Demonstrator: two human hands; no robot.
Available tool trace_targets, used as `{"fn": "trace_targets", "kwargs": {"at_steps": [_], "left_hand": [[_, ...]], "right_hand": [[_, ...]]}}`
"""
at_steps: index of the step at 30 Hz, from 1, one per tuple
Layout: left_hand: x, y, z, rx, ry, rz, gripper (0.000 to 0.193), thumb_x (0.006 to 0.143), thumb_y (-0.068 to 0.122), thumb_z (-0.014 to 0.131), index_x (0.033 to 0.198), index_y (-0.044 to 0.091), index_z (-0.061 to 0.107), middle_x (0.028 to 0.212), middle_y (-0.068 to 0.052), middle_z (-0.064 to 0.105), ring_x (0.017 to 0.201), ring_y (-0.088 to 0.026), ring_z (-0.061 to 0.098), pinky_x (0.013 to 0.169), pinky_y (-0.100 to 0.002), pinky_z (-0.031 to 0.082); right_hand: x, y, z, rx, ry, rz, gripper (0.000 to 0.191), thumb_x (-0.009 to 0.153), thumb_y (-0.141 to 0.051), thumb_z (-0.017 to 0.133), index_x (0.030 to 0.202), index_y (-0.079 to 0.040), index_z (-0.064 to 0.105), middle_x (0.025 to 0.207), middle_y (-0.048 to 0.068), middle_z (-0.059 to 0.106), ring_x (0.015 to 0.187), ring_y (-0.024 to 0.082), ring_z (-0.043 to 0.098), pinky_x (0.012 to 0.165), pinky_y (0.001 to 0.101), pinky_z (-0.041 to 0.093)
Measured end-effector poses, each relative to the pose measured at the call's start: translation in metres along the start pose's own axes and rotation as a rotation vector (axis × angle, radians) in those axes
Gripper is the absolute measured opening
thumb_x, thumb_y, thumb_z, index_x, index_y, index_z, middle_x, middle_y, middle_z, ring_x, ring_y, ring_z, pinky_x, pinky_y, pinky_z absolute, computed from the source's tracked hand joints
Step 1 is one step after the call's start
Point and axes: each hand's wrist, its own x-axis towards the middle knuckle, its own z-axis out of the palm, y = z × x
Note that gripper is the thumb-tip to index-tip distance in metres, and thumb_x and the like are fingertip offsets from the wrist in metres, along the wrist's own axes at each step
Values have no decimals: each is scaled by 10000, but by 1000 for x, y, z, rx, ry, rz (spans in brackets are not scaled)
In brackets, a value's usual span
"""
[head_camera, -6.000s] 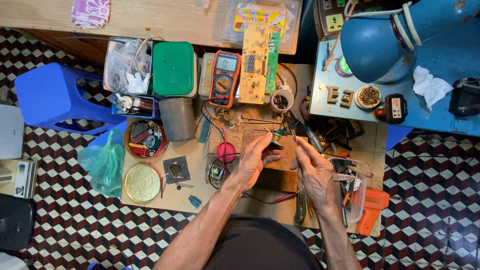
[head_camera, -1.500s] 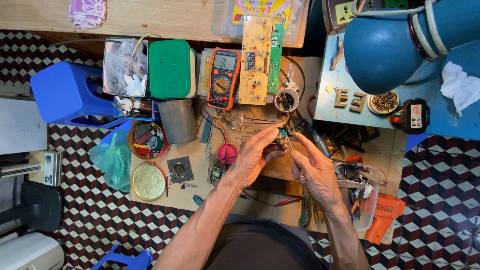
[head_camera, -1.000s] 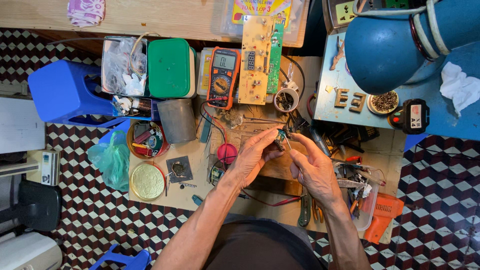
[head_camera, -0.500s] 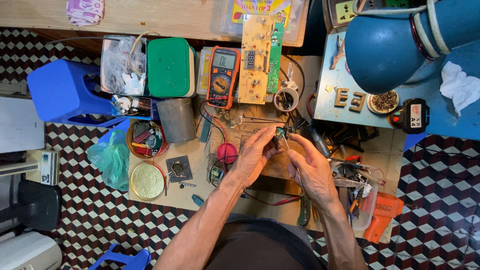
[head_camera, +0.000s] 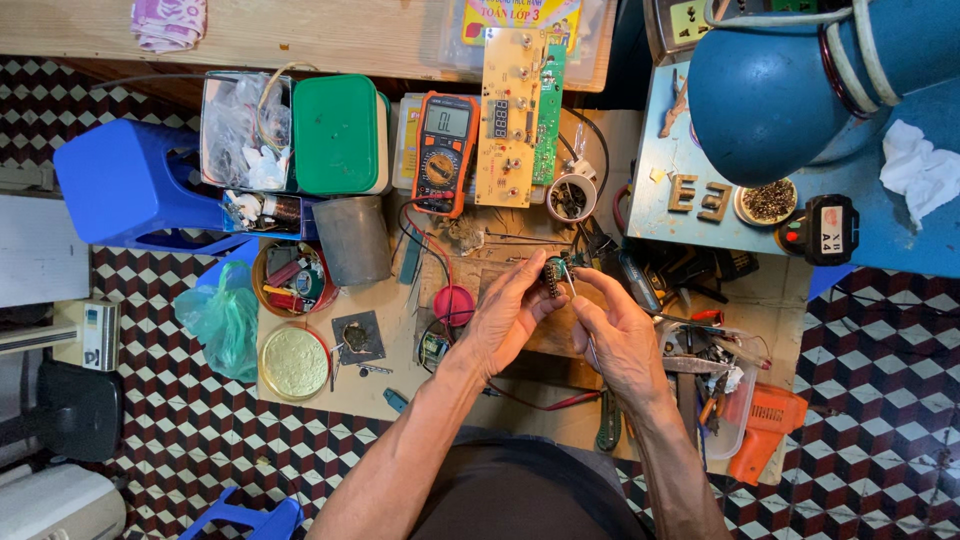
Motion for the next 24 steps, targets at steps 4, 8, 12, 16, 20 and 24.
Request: {"fn": "trace_targets", "kwargs": {"at_steps": [4, 8, 12, 16, 20, 24], "left_hand": [[2, -2, -3, -17, -4, -2, 249, 1016, 285, 642, 1169, 89, 661, 1054, -18, 695, 952, -120, 668, 817, -295, 589], [3, -2, -4, -34, 5, -15, 257, 1024, 301, 645, 1143, 74, 659, 1040, -35, 696, 935, -126, 670, 799, -289, 597], [2, -1, -5, -36, 15, -29, 286, 1028, 317, 645, 1122, 49, 672, 1017, -54, 697, 895, -139, 669, 784, -282, 594], [0, 1, -4, -41, 29, -25, 282, 1014, 320, 651, 1095, 50, 669, 1001, -47, 693, 885, -144, 676, 788, -288, 593], [-1, 2, -4, -22, 57, -42, 317, 1001, 355, 662, 1075, 47, 670, 969, -55, 697, 852, -150, 671, 778, -286, 590], [0, 2, -7, 39, 93, -38, 368, 986, 415, 666, 1042, 51, 672, 934, -53, 697, 812, -147, 660, 743, -293, 585]], "right_hand": [[4, 5, -1, -9, -9, -9, 419, 987, -209, 593, 1393, -104, 592, 596, 4, 571, 452, 38, 430, 406, 210, 309], [5, 7, -1, 23, -34, -16, 416, 988, -209, 589, 1390, -97, 589, 606, 0, 573, 466, 38, 439, 415, 206, 309], [3, 6, 0, 16, -26, -22, 416, 990, -212, 589, 1388, -88, 589, 616, 0, 575, 480, 37, 459, 424, 202, 326], [1, 2, 2, 11, -10, 5, 415, 990, -220, 587, 1382, -85, 594, 614, -2, 567, 473, 37, 447, 420, 203, 315], [1, 1, 2, 33, -24, 13, 408, 993, -212, 577, 1375, -70, 584, 606, 2, 562, 455, 40, 420, 407, 207, 297], [1, 2, 2, 96, -75, 9, 401, 1004, -194, 574, 1377, -48, 589, 611, -5, 545, 470, 32, 436, 419, 199, 306]]}}
